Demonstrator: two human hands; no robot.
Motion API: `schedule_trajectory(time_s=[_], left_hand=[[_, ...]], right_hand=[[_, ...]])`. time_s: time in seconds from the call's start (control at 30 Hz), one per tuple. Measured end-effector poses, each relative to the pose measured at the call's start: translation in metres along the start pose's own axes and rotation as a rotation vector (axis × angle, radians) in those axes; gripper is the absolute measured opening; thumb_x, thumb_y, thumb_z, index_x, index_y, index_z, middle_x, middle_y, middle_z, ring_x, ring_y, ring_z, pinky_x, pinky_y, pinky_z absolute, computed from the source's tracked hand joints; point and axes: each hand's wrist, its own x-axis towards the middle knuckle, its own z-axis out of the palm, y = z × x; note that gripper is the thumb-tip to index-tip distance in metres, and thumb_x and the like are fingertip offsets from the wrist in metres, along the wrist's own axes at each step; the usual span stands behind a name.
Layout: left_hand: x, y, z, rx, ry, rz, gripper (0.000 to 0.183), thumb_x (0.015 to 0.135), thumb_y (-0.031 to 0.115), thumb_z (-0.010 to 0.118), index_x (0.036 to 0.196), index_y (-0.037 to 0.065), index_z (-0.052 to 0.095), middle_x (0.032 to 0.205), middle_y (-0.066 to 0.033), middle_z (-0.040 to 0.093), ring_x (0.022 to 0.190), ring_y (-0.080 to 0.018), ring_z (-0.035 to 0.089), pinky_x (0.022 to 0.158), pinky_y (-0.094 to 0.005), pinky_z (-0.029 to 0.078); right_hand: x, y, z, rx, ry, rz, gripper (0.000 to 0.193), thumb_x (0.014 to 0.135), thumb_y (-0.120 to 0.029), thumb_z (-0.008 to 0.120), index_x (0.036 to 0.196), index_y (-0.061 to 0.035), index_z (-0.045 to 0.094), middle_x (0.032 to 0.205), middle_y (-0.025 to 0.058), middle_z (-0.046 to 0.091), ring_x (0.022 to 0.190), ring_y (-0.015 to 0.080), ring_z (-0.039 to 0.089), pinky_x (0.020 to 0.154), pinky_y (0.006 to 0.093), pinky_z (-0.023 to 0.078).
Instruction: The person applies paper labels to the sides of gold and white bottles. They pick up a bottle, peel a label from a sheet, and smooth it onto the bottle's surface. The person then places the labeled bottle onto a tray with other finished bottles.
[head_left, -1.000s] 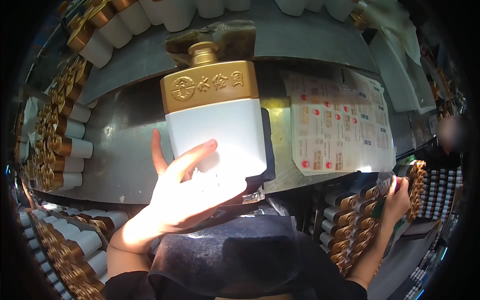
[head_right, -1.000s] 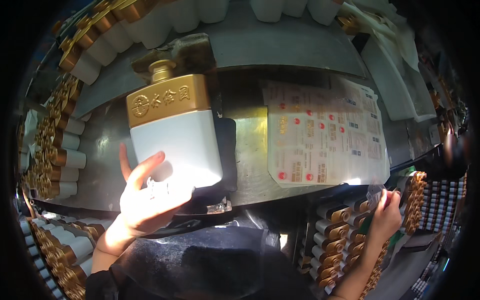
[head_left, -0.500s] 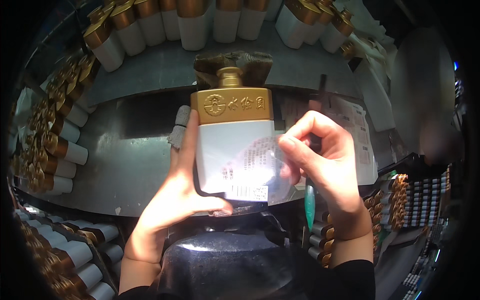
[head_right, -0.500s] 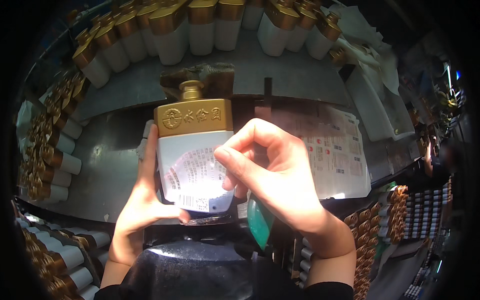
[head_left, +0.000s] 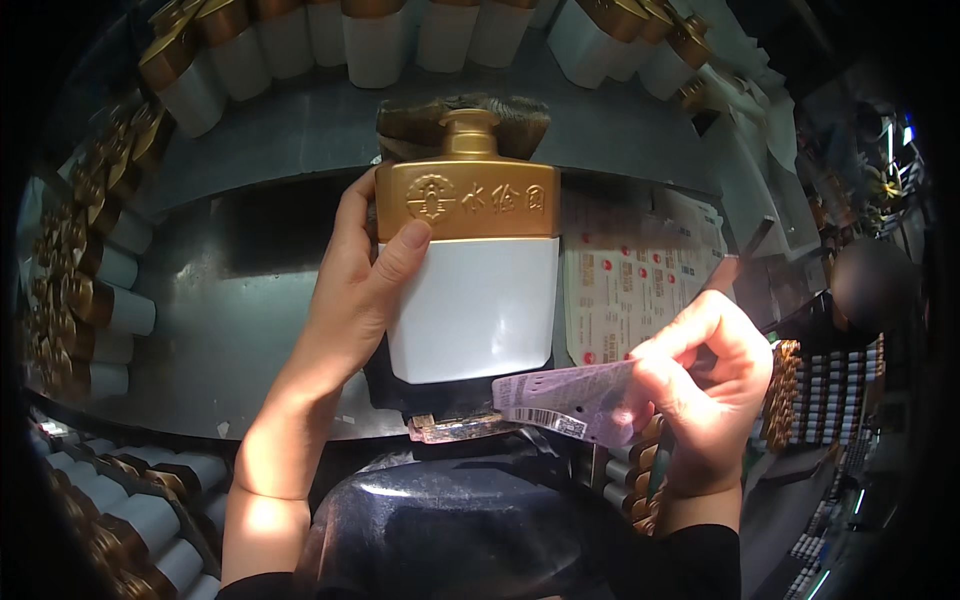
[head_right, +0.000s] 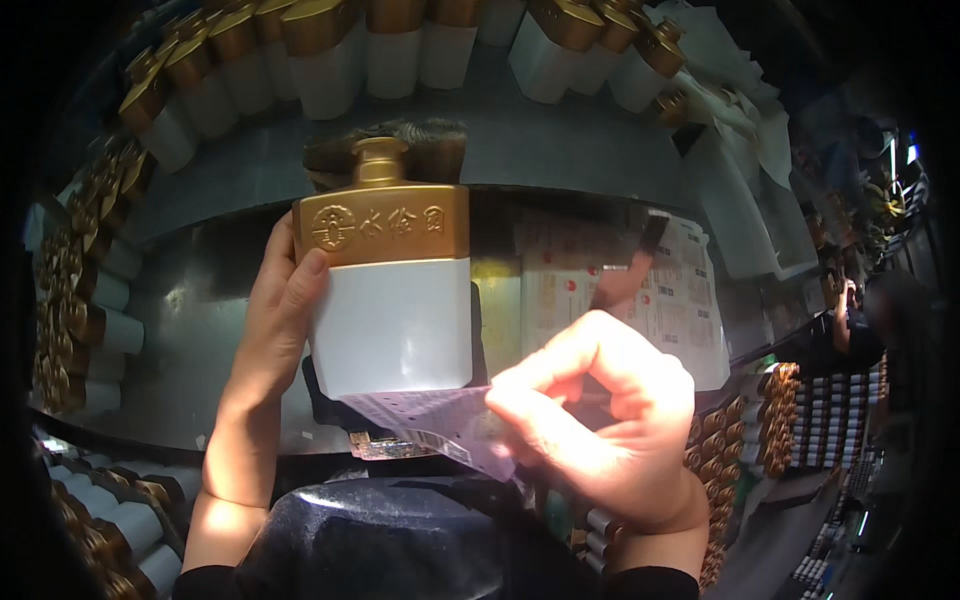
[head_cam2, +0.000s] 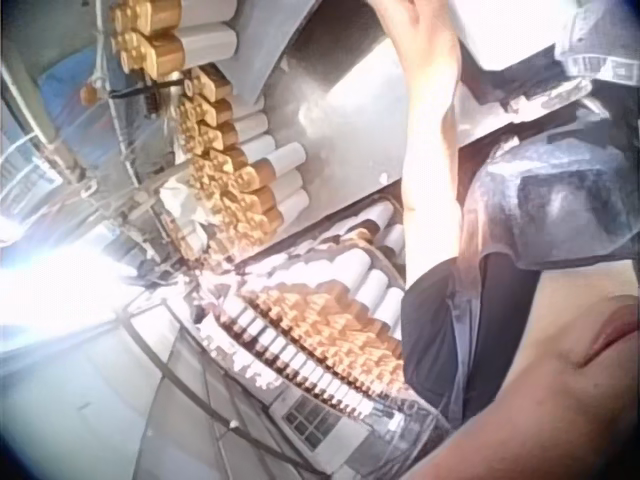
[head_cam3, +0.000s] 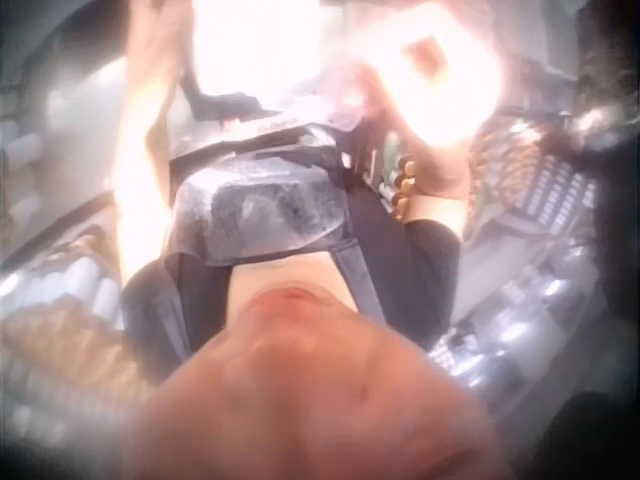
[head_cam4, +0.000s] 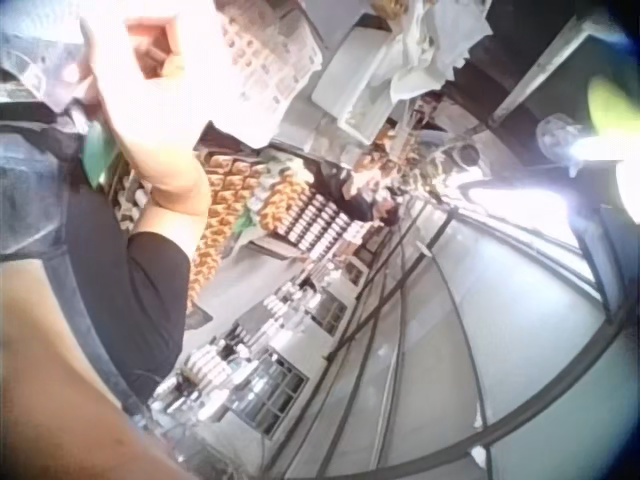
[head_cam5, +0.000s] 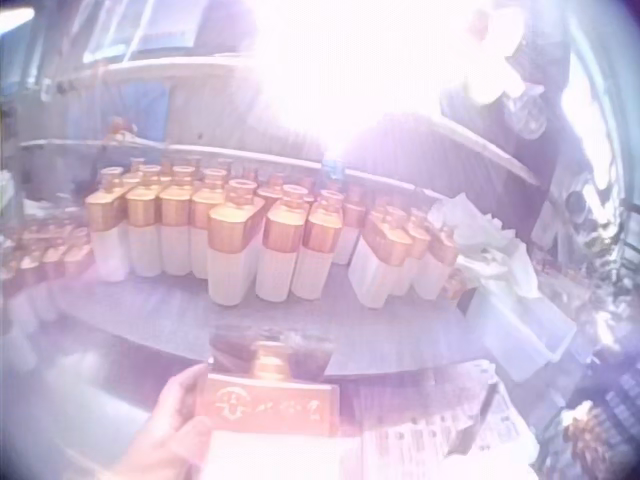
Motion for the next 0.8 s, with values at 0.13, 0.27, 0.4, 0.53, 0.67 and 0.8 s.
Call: schedule_trajectory(time_s=[0.13, 0.27, 0.4, 0.53, 0.67, 0.8], left_hand=[[-0.016, -0.002, -0.007, -0.046, -0.068, 0.136, 0.100, 0.084, 0.059, 0.066, 0.152, 0.005, 0.015, 0.146, -0.0214, 0.031, 0.133, -0.0277, 0.036, 0.108, -0.0400, 0.035], [-0.026, -0.003, 0.001, 0.060, -0.091, 0.132, 0.118, 0.072, 0.046, 0.082, 0.154, 0.010, 0.004, 0.153, -0.0197, 0.015, 0.144, -0.0328, 0.017, 0.115, -0.0468, 0.025], [-0.027, -0.004, 0.007, 0.291, -0.018, 0.120, 0.113, 0.071, 0.018, 0.079, 0.155, 0.012, 0.004, 0.152, -0.0172, 0.027, 0.139, -0.0311, 0.032, 0.113, -0.0419, 0.030], [-0.028, 0.000, 0.011, -0.013, -0.012, 0.079, 0.111, 0.073, 0.017, 0.078, 0.155, 0.012, 0.004, 0.151, -0.0178, 0.028, 0.138, -0.0317, 0.034, 0.113, -0.0424, 0.031], [-0.019, -0.006, 0.006, 0.283, -0.018, 0.191, 0.106, 0.075, 0.022, 0.076, 0.155, 0.011, 0.007, 0.151, -0.0198, 0.028, 0.138, -0.0330, 0.034, 0.113, -0.0437, 0.031], [-0.022, -0.001, 0.000, 0.383, -0.056, 0.163, 0.099, 0.078, 0.022, 0.073, 0.154, 0.009, 0.011, 0.150, -0.0191, 0.029, 0.138, -0.0320, 0.035, 0.112, -0.0429, 0.031]], right_hand=[[0.038, 0.013, 0.020, 0.125, -0.083, 0.152, 0.010, 0.090, -0.006, 0.067, 0.087, 0.0010, 0.060, 0.069, 0.0050, 0.065, 0.060, 0.0079, 0.062, 0.051, 0.0192, 0.045], [0.050, 0.044, 0.028, -0.154, -0.040, 0.129, 0.012, 0.089, -0.010, 0.068, 0.088, 0.0005, 0.061, 0.068, 0.0021, 0.064, 0.059, 0.0070, 0.060, 0.055, 0.0203, 0.047], [0.055, 0.053, 0.021, -0.586, 0.136, -0.241, 0.013, 0.085, -0.008, 0.071, 0.091, -0.0002, 0.062, 0.062, 0.0022, 0.060, 0.053, 0.0057, 0.056, 0.050, 0.0213, 0.044], [0.041, 0.067, 0.006, -0.366, 0.087, -0.117, 0.045, 0.082, -0.012, 0.076, 0.120, 0.0000, 0.055, 0.063, 0.0001, 0.058, 0.054, 0.0056, 0.055, 0.052, 0.0194, 0.043], [0.031, 0.072, 0.015, -0.493, -0.087, -0.004, 0.094, 0.071, -0.022, 0.086, 0.146, 0.0000, 0.034, 0.070, 0.0011, 0.055, 0.060, 0.0067, 0.052, 0.057, 0.0192, 0.043], [0.036, 0.073, 0.008, -0.492, -0.194, 0.017, 0.101, 0.069, -0.023, 0.086, 0.149, -0.0004, 0.028, 0.069, 0.0029, 0.054, 0.060, 0.0101, 0.054, 0.058, 0.0222, 0.045]])
